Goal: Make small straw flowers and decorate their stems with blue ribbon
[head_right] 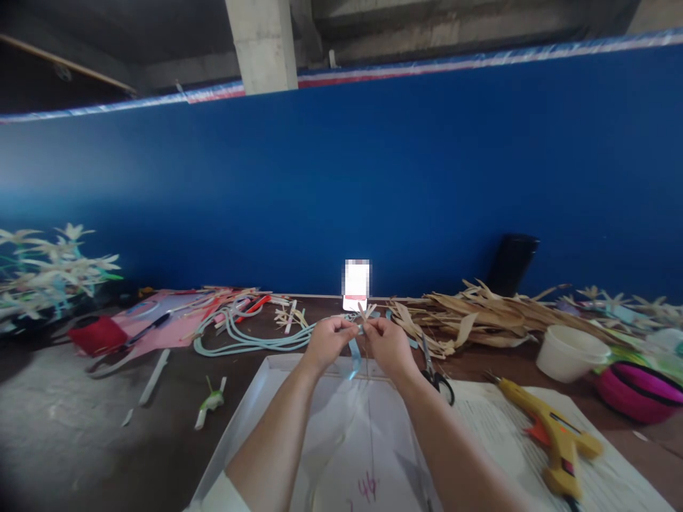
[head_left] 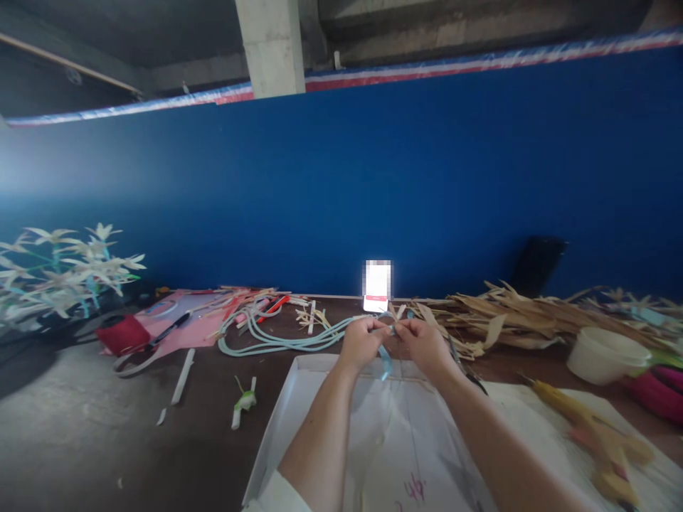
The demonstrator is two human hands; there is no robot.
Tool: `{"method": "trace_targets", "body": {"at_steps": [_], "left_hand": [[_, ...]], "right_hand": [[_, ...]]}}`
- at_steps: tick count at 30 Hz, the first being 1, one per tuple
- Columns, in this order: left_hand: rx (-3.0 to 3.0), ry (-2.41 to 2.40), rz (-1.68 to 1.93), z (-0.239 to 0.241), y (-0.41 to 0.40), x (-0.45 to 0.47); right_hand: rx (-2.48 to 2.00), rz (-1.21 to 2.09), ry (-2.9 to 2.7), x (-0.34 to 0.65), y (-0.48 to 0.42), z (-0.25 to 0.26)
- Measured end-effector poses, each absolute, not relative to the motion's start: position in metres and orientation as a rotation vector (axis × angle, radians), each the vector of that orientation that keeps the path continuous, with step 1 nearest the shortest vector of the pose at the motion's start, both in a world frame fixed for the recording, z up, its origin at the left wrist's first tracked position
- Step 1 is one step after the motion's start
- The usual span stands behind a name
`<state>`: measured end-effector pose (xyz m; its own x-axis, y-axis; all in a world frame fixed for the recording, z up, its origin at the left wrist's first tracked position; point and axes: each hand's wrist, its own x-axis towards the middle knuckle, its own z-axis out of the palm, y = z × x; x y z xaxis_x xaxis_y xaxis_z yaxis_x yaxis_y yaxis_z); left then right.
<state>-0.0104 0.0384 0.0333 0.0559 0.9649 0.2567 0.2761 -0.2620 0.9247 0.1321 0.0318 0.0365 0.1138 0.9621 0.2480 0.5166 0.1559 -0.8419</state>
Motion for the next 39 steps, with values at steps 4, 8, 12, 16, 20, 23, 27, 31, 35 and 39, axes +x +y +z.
{"method": "trace_targets", "body": {"at_steps": [4,8,12,16,20,23,27,31,35,39], "left_hand": [[1.617,1.270,1.221,0.0366,0.0361,-0.0104],[1.615,1.257,1.220,0.0379,0.0350,-0.0111],[1.589,1.235,1.229,0.0372,0.0352,-0.0115],[1.554,1.188,1.233,0.0360,0.0365,-0.0119],[1.542,1.170,1.220,0.0343,0.0381,-0.0129],[1.568,1.164,1.219,0.0324,0.0392,-0.0134],[1.589,1.175,1.210,0.0301,0.0400,-0.0134],[1.595,1.198,1.198,0.0306,0.0397,-0.0137],[1.624,1.201,1.199,0.0318,0.0394,-0.0143],[1.629,1.194,1.212,0.0309,0.0399,-0.0140]], "right_hand": [[-1.477,0.653,-1.478,0.1305,0.0307,0.0374],[-1.471,0.722,-1.421,0.1300,0.0291,0.0407],[-1.440,0.833,-1.343,0.1292,0.0264,0.0438],[-1.348,0.965,-1.275,0.1290,0.0251,0.0445],[-1.319,1.043,-1.243,0.1301,0.0262,0.0436],[-1.313,1.034,-1.256,0.1312,0.0274,0.0421],[-1.300,1.036,-1.286,0.1324,0.0294,0.0384],[-1.323,0.949,-1.341,0.1330,0.0317,0.0349],[-1.357,0.866,-1.413,0.1328,0.0305,0.0376],[-1.367,0.805,-1.455,0.1309,0.0266,0.0419]]}}
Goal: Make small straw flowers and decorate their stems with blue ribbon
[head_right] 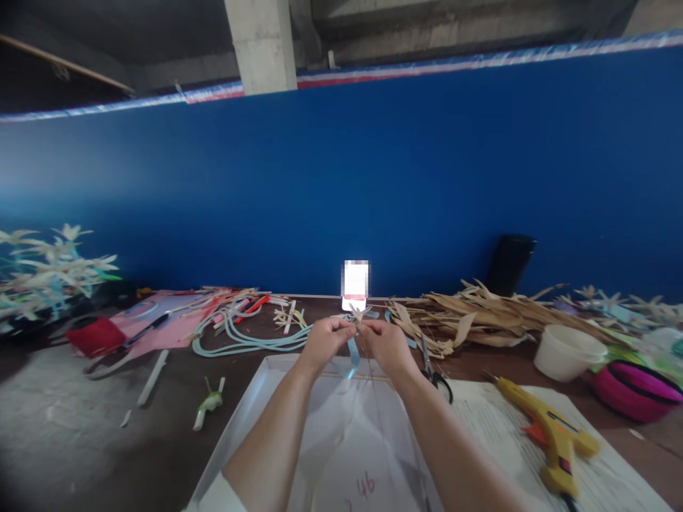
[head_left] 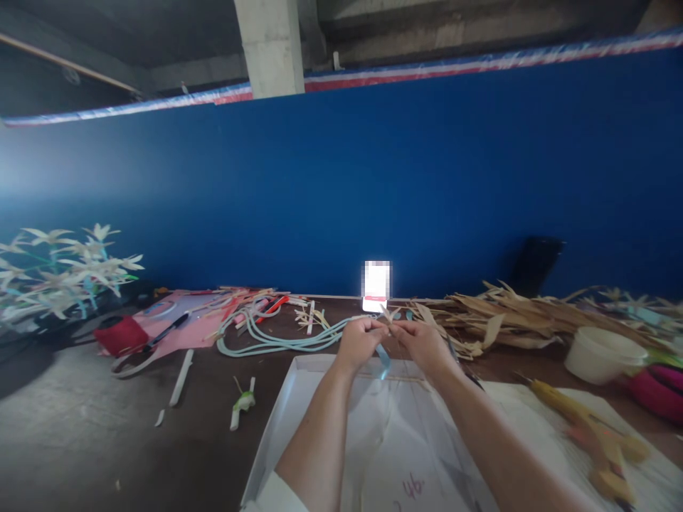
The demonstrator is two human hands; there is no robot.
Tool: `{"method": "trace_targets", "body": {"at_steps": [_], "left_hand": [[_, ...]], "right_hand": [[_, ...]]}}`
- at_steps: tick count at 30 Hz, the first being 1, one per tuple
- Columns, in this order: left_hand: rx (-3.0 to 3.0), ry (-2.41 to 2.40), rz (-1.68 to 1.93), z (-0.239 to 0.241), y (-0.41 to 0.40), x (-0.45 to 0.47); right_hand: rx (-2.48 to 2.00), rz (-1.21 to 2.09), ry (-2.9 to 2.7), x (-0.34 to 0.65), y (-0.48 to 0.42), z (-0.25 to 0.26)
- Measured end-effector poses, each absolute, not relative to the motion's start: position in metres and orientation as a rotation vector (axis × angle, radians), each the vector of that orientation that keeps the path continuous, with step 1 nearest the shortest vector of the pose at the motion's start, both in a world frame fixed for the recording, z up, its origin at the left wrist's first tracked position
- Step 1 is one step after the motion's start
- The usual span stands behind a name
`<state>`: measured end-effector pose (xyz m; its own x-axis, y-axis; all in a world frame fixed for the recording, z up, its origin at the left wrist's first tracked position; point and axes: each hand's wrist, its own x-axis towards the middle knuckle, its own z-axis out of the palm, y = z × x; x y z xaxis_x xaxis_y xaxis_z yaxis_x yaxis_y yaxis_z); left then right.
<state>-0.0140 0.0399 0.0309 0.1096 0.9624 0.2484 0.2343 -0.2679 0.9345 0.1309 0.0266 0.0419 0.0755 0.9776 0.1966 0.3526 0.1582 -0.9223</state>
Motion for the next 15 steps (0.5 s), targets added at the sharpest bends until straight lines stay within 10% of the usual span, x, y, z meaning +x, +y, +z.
{"method": "trace_targets", "body": {"at_steps": [15], "left_hand": [[1.682,1.246,1.236,0.041,0.032,-0.009]], "right_hand": [[-1.337,0.922,-1.238,0.133,0.035,0.029]]}}
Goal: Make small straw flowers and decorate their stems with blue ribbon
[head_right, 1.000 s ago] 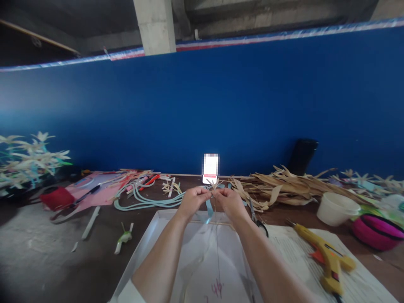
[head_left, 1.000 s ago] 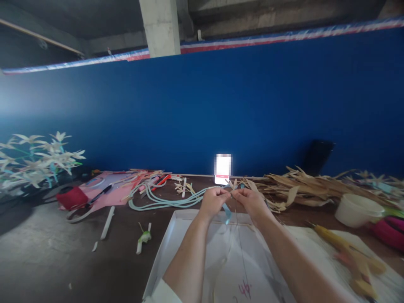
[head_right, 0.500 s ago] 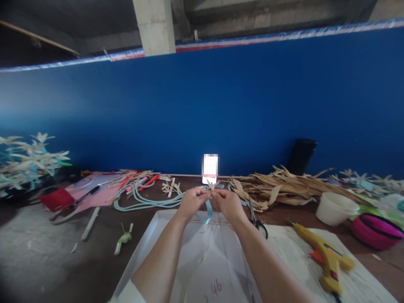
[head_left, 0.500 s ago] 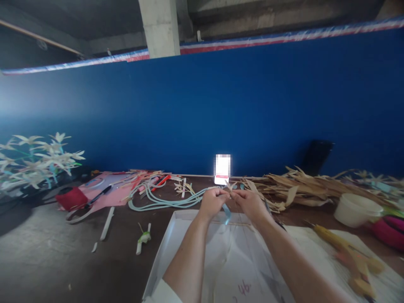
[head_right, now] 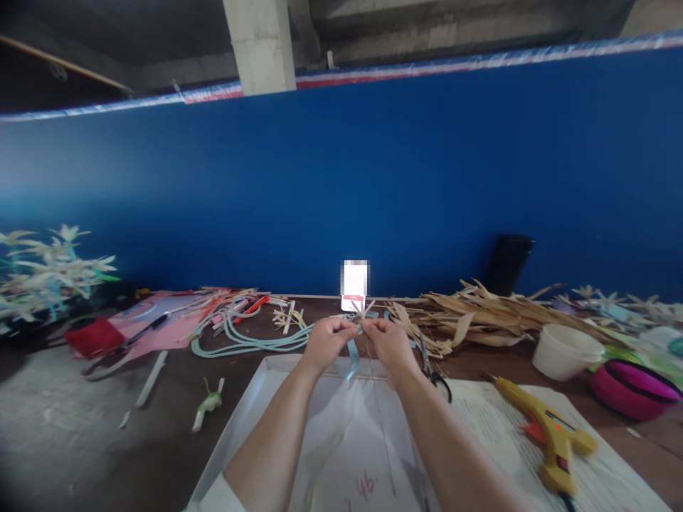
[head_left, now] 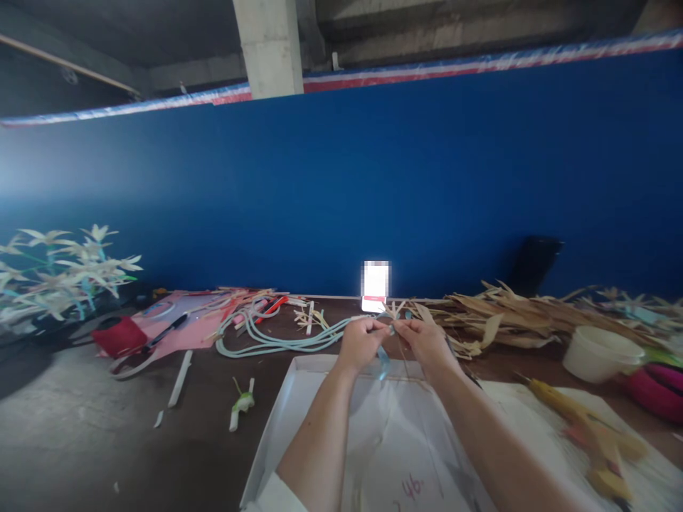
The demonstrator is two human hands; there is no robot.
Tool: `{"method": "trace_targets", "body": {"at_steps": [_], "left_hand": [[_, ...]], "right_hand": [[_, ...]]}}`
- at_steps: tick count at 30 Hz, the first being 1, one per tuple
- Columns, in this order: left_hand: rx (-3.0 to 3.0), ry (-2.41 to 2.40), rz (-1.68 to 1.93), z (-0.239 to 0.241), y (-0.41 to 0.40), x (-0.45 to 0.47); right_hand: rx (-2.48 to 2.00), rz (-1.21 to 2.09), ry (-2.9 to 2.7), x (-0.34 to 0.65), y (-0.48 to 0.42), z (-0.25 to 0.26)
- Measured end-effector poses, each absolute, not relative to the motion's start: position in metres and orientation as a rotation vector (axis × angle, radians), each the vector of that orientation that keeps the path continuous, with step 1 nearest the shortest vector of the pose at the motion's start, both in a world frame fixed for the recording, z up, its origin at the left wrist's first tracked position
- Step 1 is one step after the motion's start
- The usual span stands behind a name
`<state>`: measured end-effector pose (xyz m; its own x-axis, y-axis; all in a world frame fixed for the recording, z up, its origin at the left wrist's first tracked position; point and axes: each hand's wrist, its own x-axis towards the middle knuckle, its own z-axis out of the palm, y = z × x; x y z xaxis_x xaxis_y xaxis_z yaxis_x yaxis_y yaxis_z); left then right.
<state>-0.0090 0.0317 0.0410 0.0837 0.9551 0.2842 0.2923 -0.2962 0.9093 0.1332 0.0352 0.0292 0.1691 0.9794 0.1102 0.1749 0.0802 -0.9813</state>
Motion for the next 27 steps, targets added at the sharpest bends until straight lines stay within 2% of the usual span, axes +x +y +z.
{"method": "trace_targets", "body": {"at_steps": [10,20,27], "left_hand": [[1.725,1.235,1.226,0.0392,0.0335,-0.0078],[1.764,1.290,1.222,0.0385,0.0324,-0.0080],[1.762,1.266,1.248,0.0393,0.0320,-0.0077]], "right_hand": [[-1.274,1.061,-1.123,0.1281,0.0279,0.0359],[-1.323,0.898,-1.289,0.1291,0.0278,0.0355],[-1.307,0.896,-1.272,0.1279,0.0274,0.0364]]}}
